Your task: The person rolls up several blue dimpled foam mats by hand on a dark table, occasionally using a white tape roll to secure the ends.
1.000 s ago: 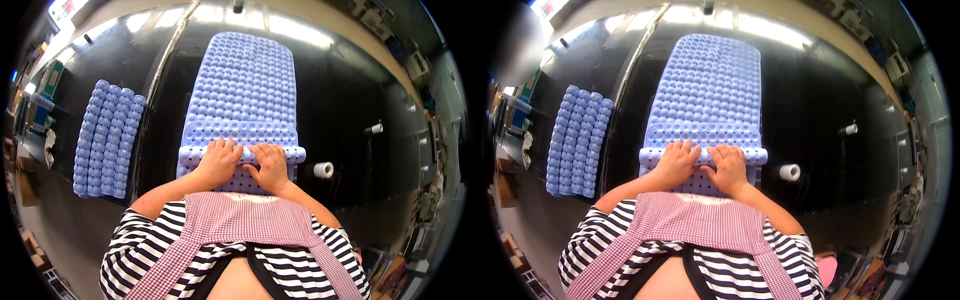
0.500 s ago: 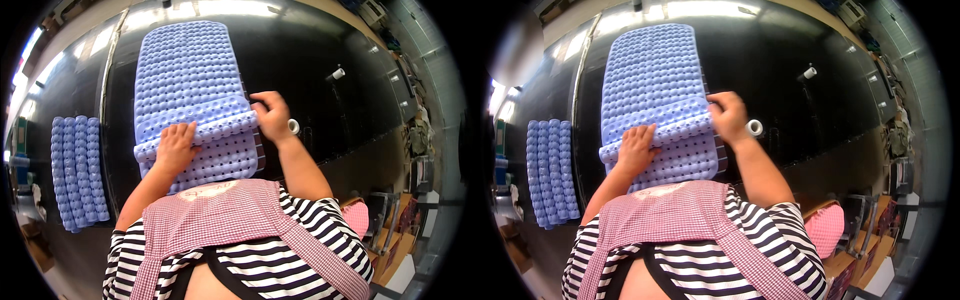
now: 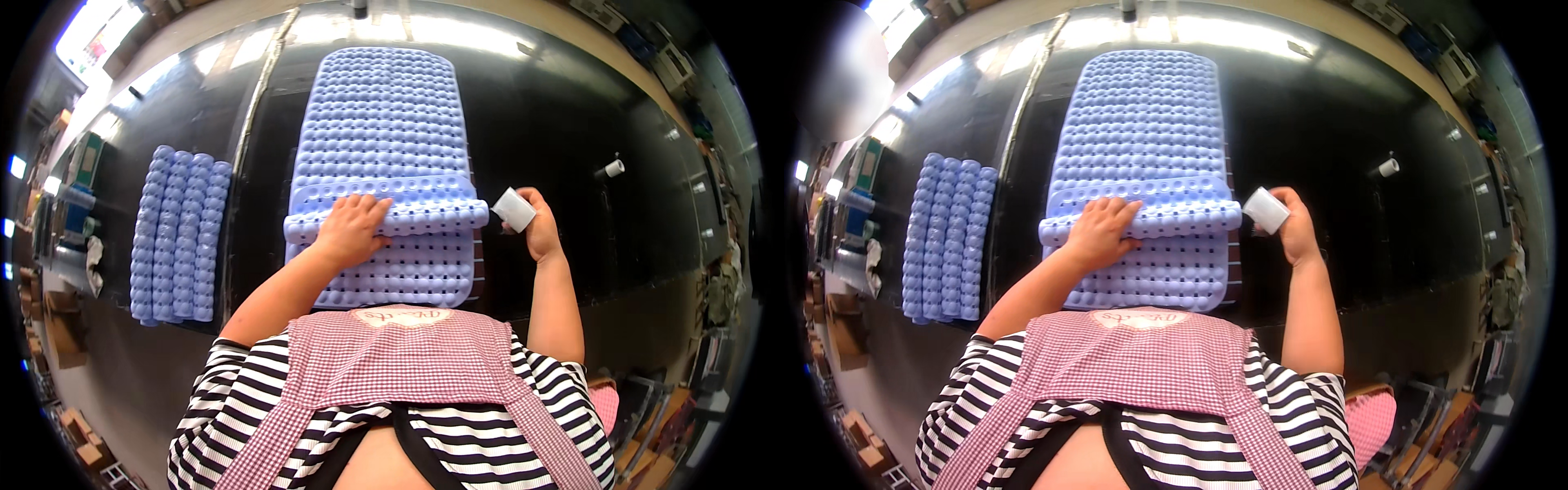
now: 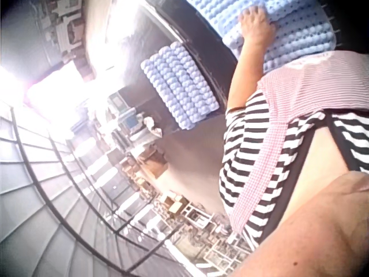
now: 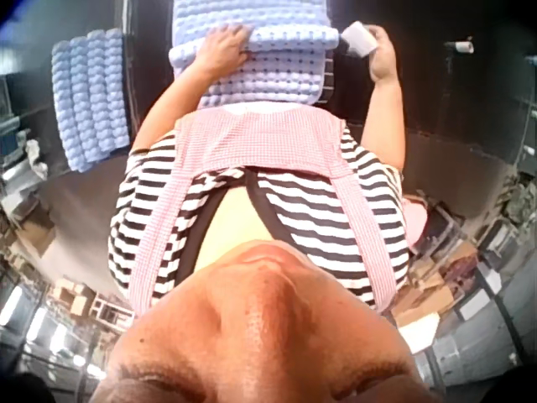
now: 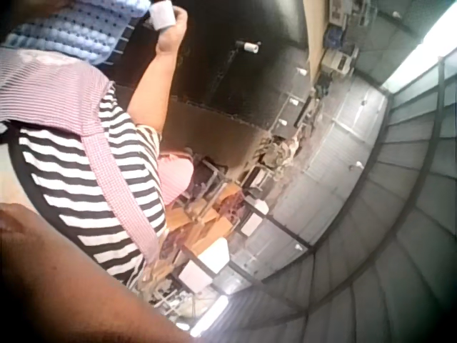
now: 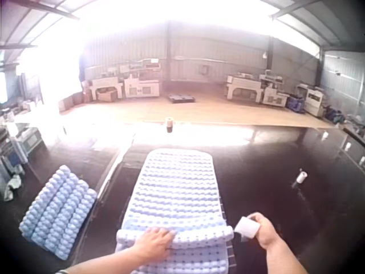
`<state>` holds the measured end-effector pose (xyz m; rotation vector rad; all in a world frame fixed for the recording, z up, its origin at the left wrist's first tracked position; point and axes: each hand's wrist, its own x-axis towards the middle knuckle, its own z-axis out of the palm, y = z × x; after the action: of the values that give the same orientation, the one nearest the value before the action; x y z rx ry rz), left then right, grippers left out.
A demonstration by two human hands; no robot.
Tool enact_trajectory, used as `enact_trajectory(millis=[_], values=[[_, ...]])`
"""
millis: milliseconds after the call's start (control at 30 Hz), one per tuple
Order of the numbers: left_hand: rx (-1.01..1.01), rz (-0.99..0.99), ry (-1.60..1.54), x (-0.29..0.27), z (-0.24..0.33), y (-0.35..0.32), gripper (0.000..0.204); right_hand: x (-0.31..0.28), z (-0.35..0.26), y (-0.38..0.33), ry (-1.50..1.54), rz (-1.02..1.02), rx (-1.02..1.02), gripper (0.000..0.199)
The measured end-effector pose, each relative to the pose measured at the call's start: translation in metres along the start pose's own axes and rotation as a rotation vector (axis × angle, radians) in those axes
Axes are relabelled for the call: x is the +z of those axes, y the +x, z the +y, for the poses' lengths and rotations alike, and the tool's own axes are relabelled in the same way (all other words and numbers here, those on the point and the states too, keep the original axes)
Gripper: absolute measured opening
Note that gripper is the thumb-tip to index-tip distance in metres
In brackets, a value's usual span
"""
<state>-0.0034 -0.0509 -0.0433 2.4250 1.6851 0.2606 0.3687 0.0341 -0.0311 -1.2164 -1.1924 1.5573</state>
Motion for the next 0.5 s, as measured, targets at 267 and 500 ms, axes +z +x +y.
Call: enact_trajectory(millis=[267, 500], values=[[-0.021, -0.002, -0.047, -0.005, 0.003, -0.001, 0.077, 0.158, 0.016, 0.031, 0.105, -0.559, -0.083, 0.008], [0.110, 0.408, -0.420, -0.031, 0.016, -0.009, 0.056, 0.164, 0.032, 0.043, -0.315, -0.428, -0.159, 0.015]])
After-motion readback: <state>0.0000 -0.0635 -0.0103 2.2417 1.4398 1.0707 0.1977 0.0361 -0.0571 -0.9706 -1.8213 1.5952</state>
